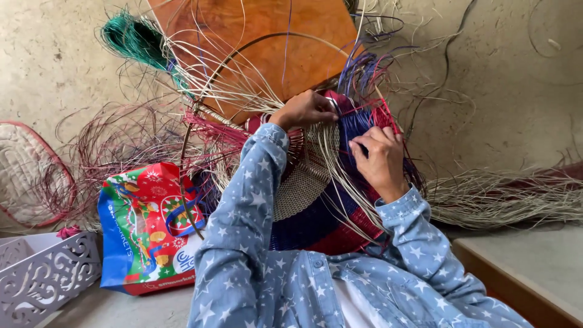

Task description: Weaving colored strands into a circular pattern on a wooden frame to create a mat or cover.

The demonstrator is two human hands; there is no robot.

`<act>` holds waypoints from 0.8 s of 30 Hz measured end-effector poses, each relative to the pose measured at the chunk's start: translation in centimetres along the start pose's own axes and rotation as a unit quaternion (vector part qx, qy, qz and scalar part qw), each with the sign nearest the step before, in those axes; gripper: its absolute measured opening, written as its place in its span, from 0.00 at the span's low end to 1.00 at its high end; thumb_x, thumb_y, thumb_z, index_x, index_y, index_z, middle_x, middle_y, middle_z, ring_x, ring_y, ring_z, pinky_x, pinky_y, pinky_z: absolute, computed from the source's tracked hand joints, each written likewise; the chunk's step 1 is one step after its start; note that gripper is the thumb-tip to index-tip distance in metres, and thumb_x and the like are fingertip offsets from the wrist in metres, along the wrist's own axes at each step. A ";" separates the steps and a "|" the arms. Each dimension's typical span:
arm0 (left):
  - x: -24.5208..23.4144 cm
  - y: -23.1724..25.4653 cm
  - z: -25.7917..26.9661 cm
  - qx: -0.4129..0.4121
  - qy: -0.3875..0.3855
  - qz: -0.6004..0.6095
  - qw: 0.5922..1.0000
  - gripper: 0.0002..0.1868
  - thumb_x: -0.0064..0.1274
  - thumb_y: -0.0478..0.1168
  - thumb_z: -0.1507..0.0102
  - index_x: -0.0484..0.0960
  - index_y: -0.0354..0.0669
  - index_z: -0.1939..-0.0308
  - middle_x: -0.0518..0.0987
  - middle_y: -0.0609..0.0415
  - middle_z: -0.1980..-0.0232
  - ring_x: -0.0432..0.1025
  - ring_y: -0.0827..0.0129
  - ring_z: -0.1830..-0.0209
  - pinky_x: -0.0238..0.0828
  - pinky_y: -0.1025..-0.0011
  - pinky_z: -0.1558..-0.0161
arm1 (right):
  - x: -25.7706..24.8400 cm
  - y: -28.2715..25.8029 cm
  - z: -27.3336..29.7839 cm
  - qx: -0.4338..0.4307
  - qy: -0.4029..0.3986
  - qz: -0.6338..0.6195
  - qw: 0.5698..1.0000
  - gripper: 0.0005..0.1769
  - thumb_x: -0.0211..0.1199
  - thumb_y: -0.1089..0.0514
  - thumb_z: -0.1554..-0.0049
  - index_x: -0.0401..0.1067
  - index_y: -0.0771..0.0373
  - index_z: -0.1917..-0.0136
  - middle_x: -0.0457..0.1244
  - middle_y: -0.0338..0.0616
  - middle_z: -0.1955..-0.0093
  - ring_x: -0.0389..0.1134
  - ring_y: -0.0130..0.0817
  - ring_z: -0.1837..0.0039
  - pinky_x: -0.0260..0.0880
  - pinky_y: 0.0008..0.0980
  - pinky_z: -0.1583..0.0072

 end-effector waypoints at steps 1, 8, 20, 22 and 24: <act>0.1 0.3 0.4 0.003 -0.012 0.022 1.000 0.17 0.58 0.65 0.45 0.87 0.69 0.58 0.86 0.58 0.59 0.80 0.52 0.51 0.74 0.54 0.44 | 0.1 0.5 0.0 0.004 -0.005 0.012 1.000 0.05 0.69 0.52 0.43 0.80 0.53 0.55 0.65 0.35 0.58 0.65 0.40 0.52 0.65 0.44 0.48; -1.2 -0.1 2.5 0.007 -0.025 0.119 0.993 0.20 0.59 0.65 0.42 0.90 0.57 0.63 0.86 0.53 0.63 0.79 0.56 0.59 0.73 0.62 0.51 | 2.4 -0.3 -0.5 -0.006 -0.021 -0.015 1.000 0.05 0.72 0.53 0.47 0.79 0.51 0.57 0.65 0.36 0.58 0.66 0.43 0.50 0.67 0.47 0.46; 1.3 -2.9 0.5 -0.014 -0.006 0.078 0.997 0.12 0.62 0.59 0.46 0.90 0.66 0.63 0.86 0.60 0.65 0.80 0.63 0.60 0.74 0.66 0.55 | 2.8 0.1 0.4 0.004 -0.033 -0.049 0.998 0.05 0.72 0.56 0.47 0.78 0.52 0.57 0.64 0.37 0.57 0.67 0.45 0.49 0.65 0.49 0.46; 1.7 -4.0 -0.4 -0.013 -0.009 0.083 0.996 0.12 0.62 0.58 0.45 0.90 0.64 0.64 0.86 0.58 0.65 0.80 0.63 0.60 0.73 0.66 0.54 | 2.2 -0.1 0.1 0.006 -0.022 -0.058 0.998 0.04 0.72 0.56 0.47 0.78 0.51 0.56 0.64 0.36 0.57 0.68 0.44 0.49 0.66 0.48 0.46; 1.8 -4.1 -0.3 -0.014 -0.014 0.092 0.996 0.12 0.61 0.57 0.45 0.91 0.61 0.64 0.86 0.56 0.64 0.80 0.62 0.60 0.73 0.65 0.54 | 2.0 -0.2 -0.5 0.008 -0.014 -0.067 0.998 0.04 0.72 0.56 0.46 0.78 0.50 0.56 0.64 0.35 0.57 0.68 0.42 0.49 0.66 0.46 0.45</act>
Point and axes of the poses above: each hand's wrist, its own z-axis away from the middle knuckle, its own x-axis out of the palm, y = z × x, the point moved 10 cm from there along -z, towards the middle knuckle
